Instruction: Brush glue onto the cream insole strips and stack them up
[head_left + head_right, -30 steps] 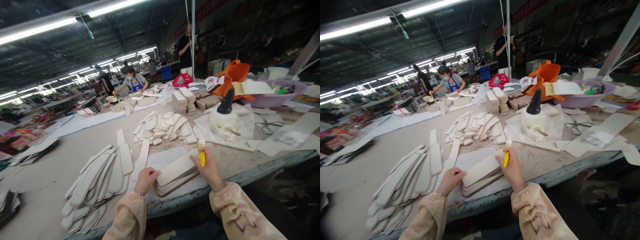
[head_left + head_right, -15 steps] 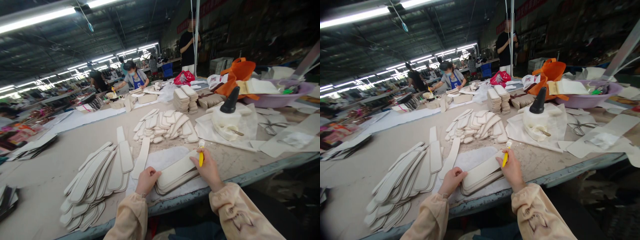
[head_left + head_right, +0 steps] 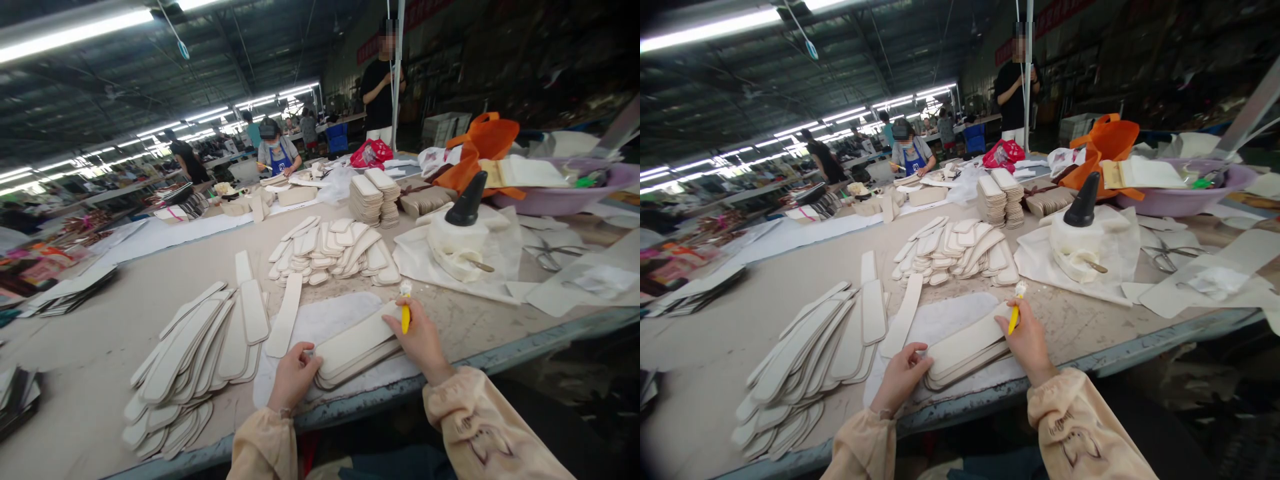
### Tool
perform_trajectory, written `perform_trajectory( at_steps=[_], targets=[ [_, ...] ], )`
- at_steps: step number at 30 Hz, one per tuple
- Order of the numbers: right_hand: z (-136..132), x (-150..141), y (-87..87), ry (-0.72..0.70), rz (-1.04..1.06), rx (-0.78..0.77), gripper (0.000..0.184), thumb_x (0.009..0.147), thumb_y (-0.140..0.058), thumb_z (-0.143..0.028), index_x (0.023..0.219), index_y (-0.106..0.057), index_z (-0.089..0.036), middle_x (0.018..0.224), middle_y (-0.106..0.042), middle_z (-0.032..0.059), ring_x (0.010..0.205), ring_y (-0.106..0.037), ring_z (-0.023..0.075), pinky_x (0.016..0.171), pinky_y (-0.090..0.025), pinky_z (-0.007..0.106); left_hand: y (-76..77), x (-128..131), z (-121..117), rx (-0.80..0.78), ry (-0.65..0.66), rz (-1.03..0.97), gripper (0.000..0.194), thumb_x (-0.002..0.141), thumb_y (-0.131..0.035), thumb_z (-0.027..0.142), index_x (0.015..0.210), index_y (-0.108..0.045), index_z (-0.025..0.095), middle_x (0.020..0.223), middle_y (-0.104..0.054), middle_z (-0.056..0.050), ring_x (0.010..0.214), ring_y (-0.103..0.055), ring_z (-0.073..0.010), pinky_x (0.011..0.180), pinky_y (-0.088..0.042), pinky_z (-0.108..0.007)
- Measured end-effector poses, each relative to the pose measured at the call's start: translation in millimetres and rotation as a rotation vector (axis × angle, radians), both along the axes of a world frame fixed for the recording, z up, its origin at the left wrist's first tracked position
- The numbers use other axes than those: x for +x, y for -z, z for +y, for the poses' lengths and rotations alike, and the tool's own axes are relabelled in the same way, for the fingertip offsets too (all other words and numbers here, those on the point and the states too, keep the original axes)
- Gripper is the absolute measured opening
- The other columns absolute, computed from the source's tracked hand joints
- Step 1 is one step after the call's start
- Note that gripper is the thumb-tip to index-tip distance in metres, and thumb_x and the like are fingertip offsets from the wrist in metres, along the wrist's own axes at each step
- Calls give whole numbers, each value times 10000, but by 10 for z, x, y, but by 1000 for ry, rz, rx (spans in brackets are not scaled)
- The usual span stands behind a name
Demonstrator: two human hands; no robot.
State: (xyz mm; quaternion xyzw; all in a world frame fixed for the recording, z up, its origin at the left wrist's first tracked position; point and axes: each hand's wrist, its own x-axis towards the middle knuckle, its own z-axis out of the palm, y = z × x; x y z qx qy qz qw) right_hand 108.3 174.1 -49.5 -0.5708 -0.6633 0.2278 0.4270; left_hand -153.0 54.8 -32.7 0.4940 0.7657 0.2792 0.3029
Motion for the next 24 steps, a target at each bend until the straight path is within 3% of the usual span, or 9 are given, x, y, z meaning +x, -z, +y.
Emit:
perform_trajectory(
  at_steps=[11, 18, 24],
  targets=[
    [-3, -6, 46, 10, -74, 13, 358, 798, -566, -446, 1064, -511, -213, 968, -656, 64, 748, -646, 248, 684, -498, 382, -52, 44, 9, -29, 7, 10, 344, 697, -625, 383, 975, -637, 180, 607, -571, 47, 588, -542, -137, 607, -390, -263],
    [10, 20, 142, -107, -109, 153, 292, 853, -510, -330, 1117, -476, -210, 1125, -625, 109, 1041, -610, 282, 877, -490, 465, -24, 35, 20, -38, 11, -5, 334, 700, -606, 415, 956, -629, 201, 610, -553, 55, 577, -543, -143, 577, -379, -255],
    [41, 34, 183, -127, -139, 175, 294, 863, -495, -260, 1153, -456, -233, 1074, -626, 96, 1055, -597, 270, 903, -488, 468, 43, 8, 49, -43, 35, -12, 341, 707, -585, 423, 961, -602, 195, 601, -528, 63, 572, -533, -148, 585, -382, -266]
  ],
)
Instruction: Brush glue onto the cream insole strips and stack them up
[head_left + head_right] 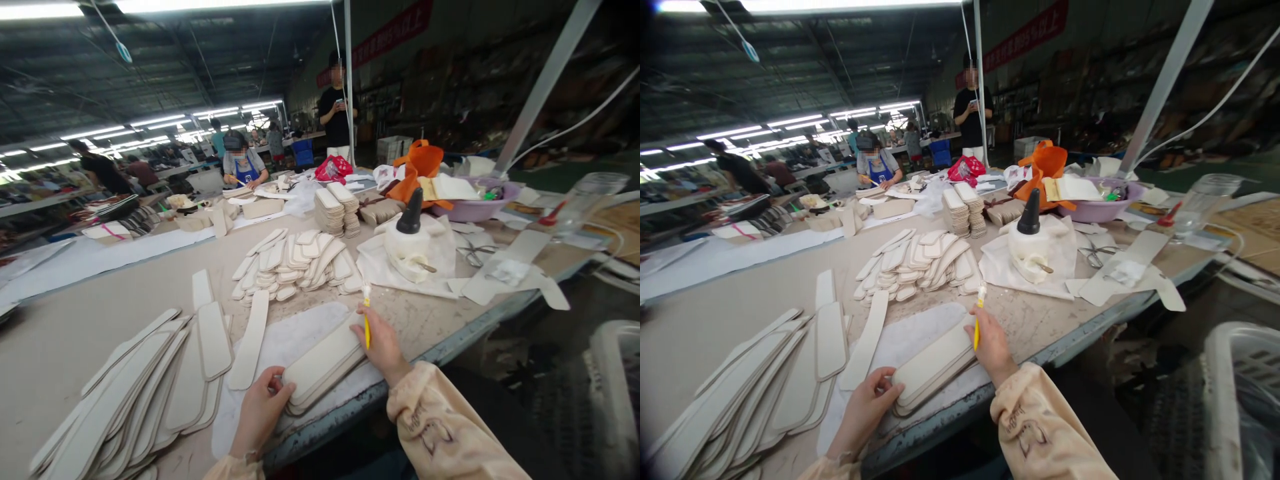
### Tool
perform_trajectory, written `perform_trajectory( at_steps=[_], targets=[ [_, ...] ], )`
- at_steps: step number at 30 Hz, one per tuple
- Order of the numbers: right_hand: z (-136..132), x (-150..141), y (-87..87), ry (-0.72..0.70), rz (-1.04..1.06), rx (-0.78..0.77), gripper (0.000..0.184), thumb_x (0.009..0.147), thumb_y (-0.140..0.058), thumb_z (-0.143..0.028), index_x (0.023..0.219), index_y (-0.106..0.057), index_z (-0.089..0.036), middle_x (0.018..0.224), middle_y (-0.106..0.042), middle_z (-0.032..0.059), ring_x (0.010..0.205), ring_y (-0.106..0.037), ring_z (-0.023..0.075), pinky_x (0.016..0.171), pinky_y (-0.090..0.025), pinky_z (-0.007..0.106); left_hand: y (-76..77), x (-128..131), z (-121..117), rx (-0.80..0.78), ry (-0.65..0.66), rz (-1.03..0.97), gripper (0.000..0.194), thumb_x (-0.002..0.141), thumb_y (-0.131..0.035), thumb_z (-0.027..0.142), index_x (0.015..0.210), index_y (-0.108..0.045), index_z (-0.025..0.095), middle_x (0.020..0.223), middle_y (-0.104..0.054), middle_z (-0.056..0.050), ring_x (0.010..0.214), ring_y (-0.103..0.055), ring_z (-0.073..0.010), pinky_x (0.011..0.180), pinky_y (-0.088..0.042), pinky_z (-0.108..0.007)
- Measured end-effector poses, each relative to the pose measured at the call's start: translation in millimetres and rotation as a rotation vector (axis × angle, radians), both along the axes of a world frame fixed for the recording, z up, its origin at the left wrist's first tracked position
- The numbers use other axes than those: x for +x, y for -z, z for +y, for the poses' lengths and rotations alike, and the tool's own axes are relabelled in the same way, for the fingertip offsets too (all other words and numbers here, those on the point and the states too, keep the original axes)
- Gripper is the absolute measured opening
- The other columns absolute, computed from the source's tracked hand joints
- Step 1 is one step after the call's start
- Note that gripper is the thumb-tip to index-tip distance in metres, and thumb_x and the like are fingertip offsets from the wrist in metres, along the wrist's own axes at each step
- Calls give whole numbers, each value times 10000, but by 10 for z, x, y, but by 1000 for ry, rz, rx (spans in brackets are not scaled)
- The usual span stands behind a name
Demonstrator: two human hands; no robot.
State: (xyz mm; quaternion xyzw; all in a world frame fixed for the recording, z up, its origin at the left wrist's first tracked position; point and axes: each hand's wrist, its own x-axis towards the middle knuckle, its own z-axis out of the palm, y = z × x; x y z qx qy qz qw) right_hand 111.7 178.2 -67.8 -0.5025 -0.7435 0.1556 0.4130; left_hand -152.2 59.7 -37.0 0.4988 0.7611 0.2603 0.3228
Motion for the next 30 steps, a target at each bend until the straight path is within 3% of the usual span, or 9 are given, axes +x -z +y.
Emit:
perform_trajectory(
  at_steps=[13, 18, 22, 26, 30],
  targets=[
    [31, -6, 3, -2, -22, 33, 310, 856, -484, -160, 1157, -465, -235, 1059, -632, 88, 1018, -610, 253, 886, -505, 431, -37, 31, 15, 21, -4, 32, 388, 675, -562, 500, 915, -612, 200, 564, -510, 67, 519, -516, -154, 556, -388, -277],
    [-11, 11, -145, -3, -66, 74, 221, 858, -521, -183, 1069, -558, -236, 1052, -649, 104, 1070, -579, 284, 918, -475, 478, -28, 3, 23, 0, 14, 21, 441, 657, -576, 539, 931, -615, 196, 585, -552, 52, 557, -552, -172, 589, -420, -291],
    [-252, -143, -282, -235, -152, 159, 155, 881, -542, -278, 1019, -579, -220, 1147, -641, 109, 1235, -484, 242, 1078, -317, 486, 66, -15, 14, 25, -23, -2, 542, 627, -577, 607, 959, -606, 178, 583, -545, 56, 531, -538, -165, 579, -420, -292],
    [-491, -349, -260, -527, -204, 149, 302, 872, -542, -478, 1003, -585, -210, 1113, -663, 85, 1251, -476, 183, 1123, -246, 391, 192, -44, 16, 48, -43, -17, 608, 622, -556, 626, 1005, -595, 156, 578, -513, 60, 498, -503, -152, 553, -402, -287],
    [-447, -272, -200, -491, -234, 54, 399, 837, -549, -559, 1022, -578, -207, 1078, -675, 86, 1261, -467, 204, 1131, -211, 432, 163, -65, 25, 22, -18, -20, 589, 632, -553, 614, 1002, -614, 160, 599, -524, 48, 505, -504, -148, 554, -402, -279]
  ],
)
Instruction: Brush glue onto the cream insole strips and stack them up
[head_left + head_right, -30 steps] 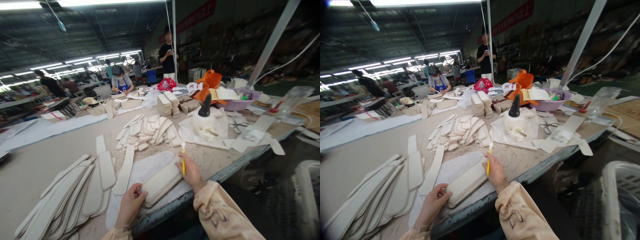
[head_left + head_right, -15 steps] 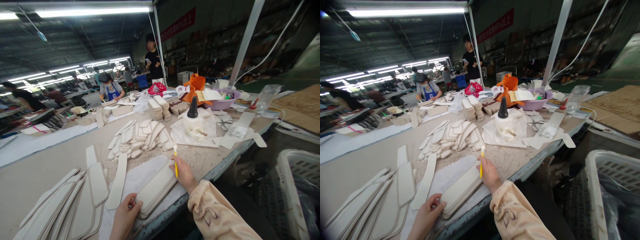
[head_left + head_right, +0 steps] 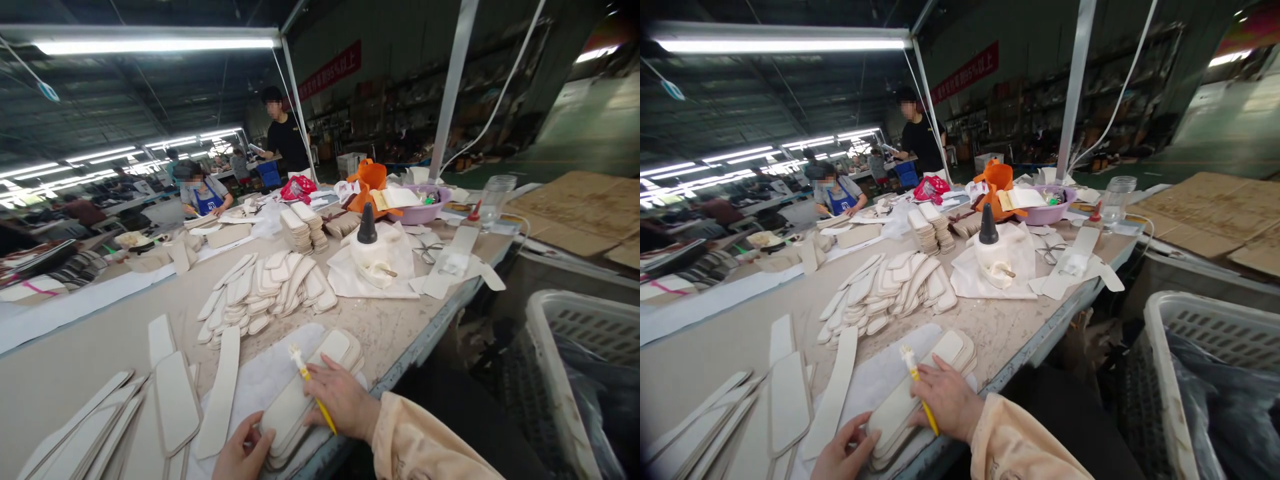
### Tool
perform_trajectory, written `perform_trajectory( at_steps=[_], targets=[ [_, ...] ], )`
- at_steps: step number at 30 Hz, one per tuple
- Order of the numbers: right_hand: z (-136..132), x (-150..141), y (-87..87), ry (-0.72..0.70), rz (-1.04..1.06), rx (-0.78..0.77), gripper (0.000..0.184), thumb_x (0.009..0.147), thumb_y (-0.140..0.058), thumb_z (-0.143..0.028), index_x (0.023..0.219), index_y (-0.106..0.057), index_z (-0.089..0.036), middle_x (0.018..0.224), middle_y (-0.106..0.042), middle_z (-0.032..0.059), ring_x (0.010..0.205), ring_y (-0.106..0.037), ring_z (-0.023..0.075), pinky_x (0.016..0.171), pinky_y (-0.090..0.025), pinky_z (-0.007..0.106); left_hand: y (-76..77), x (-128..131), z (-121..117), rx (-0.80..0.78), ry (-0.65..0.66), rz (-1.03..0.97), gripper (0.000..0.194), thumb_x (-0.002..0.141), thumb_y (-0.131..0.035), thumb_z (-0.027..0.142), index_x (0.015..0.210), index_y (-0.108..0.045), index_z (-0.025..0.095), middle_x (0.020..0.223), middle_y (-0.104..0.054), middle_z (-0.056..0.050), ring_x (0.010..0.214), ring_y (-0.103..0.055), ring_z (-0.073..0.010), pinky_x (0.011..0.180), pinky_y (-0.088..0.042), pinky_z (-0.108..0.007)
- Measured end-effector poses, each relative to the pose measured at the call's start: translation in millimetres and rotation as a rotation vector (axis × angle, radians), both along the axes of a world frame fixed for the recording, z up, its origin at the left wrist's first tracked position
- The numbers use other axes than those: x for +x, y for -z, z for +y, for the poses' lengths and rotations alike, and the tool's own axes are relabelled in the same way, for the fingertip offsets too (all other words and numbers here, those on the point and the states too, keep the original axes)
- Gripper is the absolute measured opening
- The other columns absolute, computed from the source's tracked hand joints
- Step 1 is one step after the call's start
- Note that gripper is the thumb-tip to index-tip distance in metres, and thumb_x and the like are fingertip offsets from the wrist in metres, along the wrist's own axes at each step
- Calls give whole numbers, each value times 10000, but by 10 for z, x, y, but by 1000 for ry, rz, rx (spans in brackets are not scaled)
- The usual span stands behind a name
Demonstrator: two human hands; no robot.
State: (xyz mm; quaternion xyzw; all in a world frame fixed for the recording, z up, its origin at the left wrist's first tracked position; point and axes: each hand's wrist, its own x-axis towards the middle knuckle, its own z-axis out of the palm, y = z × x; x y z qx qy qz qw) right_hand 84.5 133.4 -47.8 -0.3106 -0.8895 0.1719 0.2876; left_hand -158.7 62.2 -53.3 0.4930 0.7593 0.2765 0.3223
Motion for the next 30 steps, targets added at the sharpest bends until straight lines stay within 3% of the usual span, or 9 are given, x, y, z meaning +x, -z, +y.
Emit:
perform_trajectory(
  at_steps=[4, 9, 14, 18, 21, 25, 30],
  targets=[
    [229, 294, 34, 187, -18, -31, 369, 822, -610, -485, 1058, -559, -206, 1165, -643, 115, 1254, -475, 246, 1113, -227, 512, -64, 22, 5, -7, 21, 0, 545, 644, -574, 573, 1002, -622, 165, 609, -536, 40, 539, -523, -154, 588, -418, -277],
    [412, 504, 149, 428, 12, -32, 219, 876, -553, -313, 1068, -524, -212, 1186, -623, 115, 1249, -477, 272, 1072, -302, 546, -35, 90, -13, 88, -94, -74, 523, 583, -616, 570, 930, -621, 179, 643, -489, 58, 469, -436, -114, 505, -362, -257],
    [445, 515, 196, 507, 119, -62, 195, 840, -558, -269, 1018, -495, -222, 1239, -577, 106, 1259, -453, 286, 1066, -315, 535, -104, 198, -54, 186, -202, -143, 384, 544, -701, 441, 814, -611, 182, 553, -494, 66, 497, -451, -131, 525, -376, -254],
    [421, 531, 104, 488, 230, -135, 208, 832, -560, -290, 1005, -463, -229, 1090, -608, 78, 1099, -556, 268, 1010, -372, 509, -283, 345, -66, 291, -297, -400, 337, 546, -756, 386, 768, -601, 184, 634, -609, 27, 627, -557, -151, 605, -430, -239],
    [378, 542, 14, 462, 387, -219, 189, 849, -545, -330, 974, -442, -233, 899, -584, 25, 850, -602, 212, 808, -488, 383, -498, 468, -31, 352, -361, -722, 332, 587, -779, 348, 819, -602, 189, 720, -648, 21, 689, -595, -141, 631, -455, -218],
    [328, 541, -74, 525, 677, -261, 238, 816, -600, -381, 925, -456, -227, 740, -493, -35, 626, -515, 143, 612, -450, 274, -815, 626, 58, 400, -339, -1084, 275, 675, -748, 286, 896, -610, 199, 872, -688, -7, 851, -650, -169, 745, -507, -257],
    [351, 559, -157, 663, 1023, -279, 365, 698, -726, -412, 890, -483, -220, 762, -496, -40, 613, -478, 113, 578, -409, 246, -989, 778, 123, 362, -381, -1204, 259, 781, -663, 317, 985, -618, 163, 1034, -694, -99, 972, -648, -221, 835, -533, -353]
  ],
)
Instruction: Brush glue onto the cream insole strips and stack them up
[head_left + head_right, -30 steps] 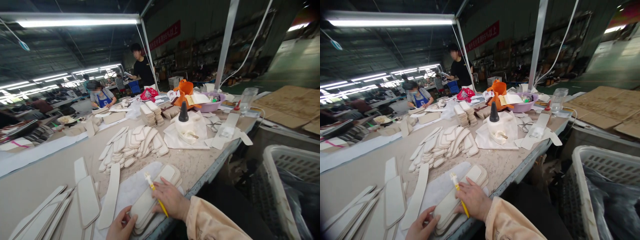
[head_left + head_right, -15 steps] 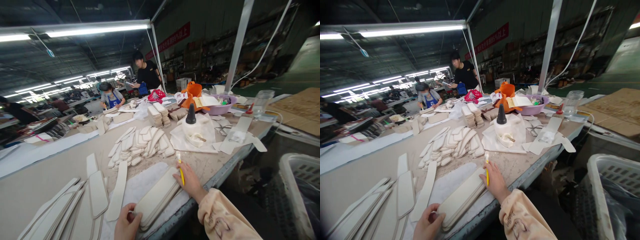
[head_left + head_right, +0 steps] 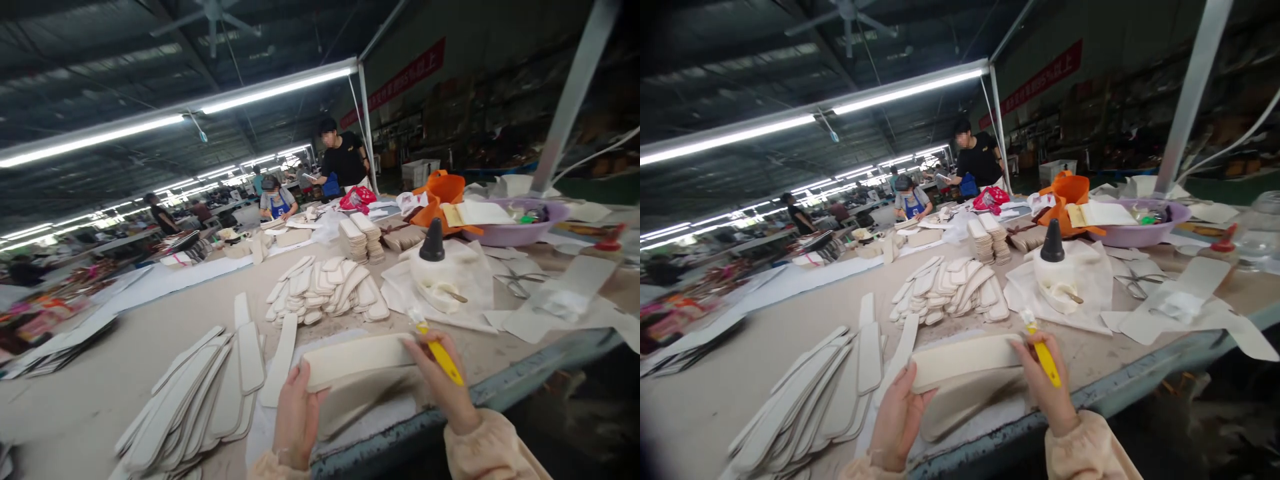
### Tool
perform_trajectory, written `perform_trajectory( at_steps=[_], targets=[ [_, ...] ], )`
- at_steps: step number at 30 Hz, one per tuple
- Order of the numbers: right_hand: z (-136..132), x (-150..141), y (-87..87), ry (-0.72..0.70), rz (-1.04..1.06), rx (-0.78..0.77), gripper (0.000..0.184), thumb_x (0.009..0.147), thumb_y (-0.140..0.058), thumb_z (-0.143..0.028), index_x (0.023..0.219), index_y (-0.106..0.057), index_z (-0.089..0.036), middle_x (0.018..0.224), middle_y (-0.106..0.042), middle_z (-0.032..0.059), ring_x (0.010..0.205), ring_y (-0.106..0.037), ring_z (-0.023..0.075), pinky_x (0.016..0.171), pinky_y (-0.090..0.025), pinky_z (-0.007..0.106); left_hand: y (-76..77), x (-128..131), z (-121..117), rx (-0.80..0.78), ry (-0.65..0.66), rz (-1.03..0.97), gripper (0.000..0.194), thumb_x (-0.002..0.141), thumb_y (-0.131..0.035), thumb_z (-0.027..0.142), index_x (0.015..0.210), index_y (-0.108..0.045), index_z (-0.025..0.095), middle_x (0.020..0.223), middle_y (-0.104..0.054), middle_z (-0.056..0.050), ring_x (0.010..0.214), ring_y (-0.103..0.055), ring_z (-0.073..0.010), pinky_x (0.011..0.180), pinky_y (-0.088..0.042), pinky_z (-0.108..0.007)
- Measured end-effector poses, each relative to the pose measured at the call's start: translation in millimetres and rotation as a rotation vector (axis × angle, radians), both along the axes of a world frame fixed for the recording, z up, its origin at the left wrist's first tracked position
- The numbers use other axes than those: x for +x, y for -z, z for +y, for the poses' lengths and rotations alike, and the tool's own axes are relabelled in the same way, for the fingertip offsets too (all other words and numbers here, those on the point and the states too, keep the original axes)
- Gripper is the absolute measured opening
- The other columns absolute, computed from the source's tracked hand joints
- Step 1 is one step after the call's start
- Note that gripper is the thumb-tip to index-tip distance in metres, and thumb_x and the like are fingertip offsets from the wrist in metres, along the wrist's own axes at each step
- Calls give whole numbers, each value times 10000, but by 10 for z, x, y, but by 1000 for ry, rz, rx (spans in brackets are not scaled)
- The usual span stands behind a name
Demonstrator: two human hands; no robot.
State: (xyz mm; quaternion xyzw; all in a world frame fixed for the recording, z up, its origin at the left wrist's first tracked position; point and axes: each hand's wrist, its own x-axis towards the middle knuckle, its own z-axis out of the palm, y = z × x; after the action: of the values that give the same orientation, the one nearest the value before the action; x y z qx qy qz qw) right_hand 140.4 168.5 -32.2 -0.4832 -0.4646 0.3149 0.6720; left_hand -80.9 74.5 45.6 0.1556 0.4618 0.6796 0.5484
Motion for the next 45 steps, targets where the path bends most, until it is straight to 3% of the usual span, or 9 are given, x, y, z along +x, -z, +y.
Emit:
perform_trajectory(
  at_steps=[6, 17, 25, 32, 45],
  targets=[
    [1, 69, -66, 10, 189, -12, 434, 632, -776, -420, 886, -489, -217, 784, -539, -33, 655, -514, 116, 627, -437, 253, 64, 110, -62, -78, 33, -33, 279, 802, -643, 289, 1048, -586, 170, 1078, -686, -123, 962, -659, -246, 791, -561, -401],
    [-60, 100, -167, 72, 91, -13, 435, 634, -762, -458, 882, -505, -209, 783, -549, -27, 629, -501, 113, 611, -440, 260, 68, 133, -157, -63, 67, -25, 307, 822, -623, 223, 1114, -550, 162, 1152, -656, -128, 1039, -633, -253, 837, -562, -462],
    [-143, 104, -329, -54, 55, -26, 363, 698, -709, -437, 864, -469, -220, 733, -504, -40, 624, -498, 125, 595, -444, 255, 203, 67, -224, -119, 30, -27, 225, 822, -597, 138, 1036, -593, 204, 1163, -667, -67, 1106, -610, -224, 946, -514, -457],
    [-136, 86, -313, -110, 19, -14, 317, 753, -665, -421, 853, -442, -220, 703, -450, -43, 613, -468, 126, 585, -420, 250, 355, -9, -209, -197, 4, -27, 206, 792, -614, 130, 976, -611, 223, 1021, -720, -27, 920, -689, -198, 837, -578, -404],
    [-79, 2, -184, -127, -35, -46, 299, 768, -656, -407, 881, -448, -225, 752, -476, -40, 619, -469, 122, 608, -408, 251, 267, -29, -277, -198, 7, 82, 186, 814, -577, 102, 981, -616, 172, 1132, -664, -65, 956, -655, -163, 846, -564, -328]
  ],
)
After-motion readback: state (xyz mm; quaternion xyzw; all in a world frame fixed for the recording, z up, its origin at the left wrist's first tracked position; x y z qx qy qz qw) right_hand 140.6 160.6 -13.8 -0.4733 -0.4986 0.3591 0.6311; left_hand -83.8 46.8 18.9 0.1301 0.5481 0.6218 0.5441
